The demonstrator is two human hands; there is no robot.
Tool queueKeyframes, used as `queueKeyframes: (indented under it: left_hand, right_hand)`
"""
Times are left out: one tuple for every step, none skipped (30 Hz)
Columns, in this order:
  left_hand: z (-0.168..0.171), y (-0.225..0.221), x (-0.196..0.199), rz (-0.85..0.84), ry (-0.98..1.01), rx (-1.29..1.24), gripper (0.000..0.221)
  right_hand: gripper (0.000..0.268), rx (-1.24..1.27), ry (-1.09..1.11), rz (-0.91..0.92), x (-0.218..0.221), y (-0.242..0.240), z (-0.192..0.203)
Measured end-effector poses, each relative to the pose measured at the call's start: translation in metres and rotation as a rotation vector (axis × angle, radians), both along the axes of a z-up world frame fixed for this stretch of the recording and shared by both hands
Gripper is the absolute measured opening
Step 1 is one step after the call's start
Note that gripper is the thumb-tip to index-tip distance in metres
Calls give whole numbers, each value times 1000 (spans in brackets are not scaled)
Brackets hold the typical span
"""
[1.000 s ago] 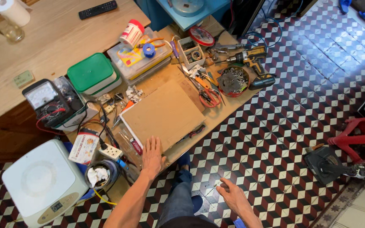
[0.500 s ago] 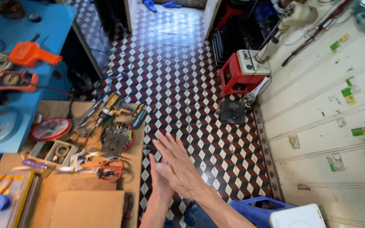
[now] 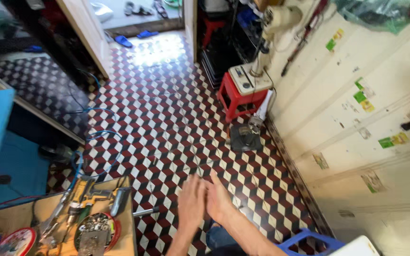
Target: The person handles a white square appliance, turning it over to inspect the underside and pressing buttons on the control panel. They move the appliance between a workbench and a blue stool, then pick up and examine a handheld power tool before returning to the appliance.
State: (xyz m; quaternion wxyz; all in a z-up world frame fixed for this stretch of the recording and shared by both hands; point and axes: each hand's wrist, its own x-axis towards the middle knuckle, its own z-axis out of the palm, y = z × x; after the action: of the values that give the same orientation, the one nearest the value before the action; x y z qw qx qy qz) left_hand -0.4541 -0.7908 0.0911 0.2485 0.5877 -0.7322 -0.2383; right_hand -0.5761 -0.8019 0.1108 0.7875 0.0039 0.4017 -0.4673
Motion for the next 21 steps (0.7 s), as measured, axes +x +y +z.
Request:
queueKeyframes:
  left_hand:
    - [-16, -26, 6, 96, 40, 112, 60]
    - [-30, -44, 10, 184, 204, 253, 59]
    - [-44, -55, 13, 280, 367, 397, 59]
    - [-57, -62, 17, 317, 360, 495, 59]
    - [-68, -66, 22, 360, 351, 600, 59]
    - [-77, -70, 24, 404, 339, 704, 61]
    - [-85, -76, 24, 389, 308, 701, 60]
    - [-93, -80, 25, 374, 278, 699, 59]
    - [-100, -84, 23, 362, 246, 702, 58]
    - [-107, -92, 20, 352, 291, 728, 58]
    - [-115, -97, 16, 344, 338, 760, 59]
    - [-121, -101, 12, 336, 386, 791, 59]
    - [-129, -110, 4, 339, 372, 824, 59]
    - [-135, -118, -2, 341, 358, 858, 59]
    - [-140, -129, -8, 342, 348, 885, 58]
    - [-144, -143, -14, 324, 317, 871, 58]
    - [-149, -156, -22, 312, 287, 862, 59]
    - [-153, -172, -31, 300, 256, 853, 59]
    - [-156, -184, -43, 290, 301, 825, 59]
    - [-158, -199, -58, 282, 345, 795, 60]
    - [-156, -214, -61, 274, 372, 761, 61]
  right_hand:
    - [78, -110, 61, 47, -14, -16, 7]
    - [77, -122, 141, 64, -32, -31, 12]
    - [76, -129, 220, 85, -51, -41, 13]
    - [74, -134, 300, 107, -69, -49, 10]
    - [74, -98, 360, 88, -87, -53, 4]
    - [73, -61, 420, 70, -104, -60, -5]
    - [73, -36, 484, 57, -120, -72, -15]
    - [71, 2, 529, 55, -135, -80, -26]
    - [68, 46, 571, 56, -150, -84, -39]
    - [66, 90, 612, 59, -164, -88, -54]
    - [65, 131, 636, 57, -176, -92, -70]
    - [63, 171, 660, 57, -186, -97, -86]
    - [62, 204, 690, 52, -201, -103, -101]
    - [60, 244, 727, 75, -215, -105, -114]
    - [59, 276, 767, 98, -228, -108, -125]
    - [57, 308, 807, 120, -240, -112, -135]
    - [55, 289, 794, 104, -254, -121, -146]
    - [55, 271, 781, 87, -266, -136, -157]
    - [55, 256, 767, 84, -278, -145, -164]
    - [57, 327, 886, 174, -295, -158, -169]
    - [59, 394, 989, 263, -308, -177, -175]
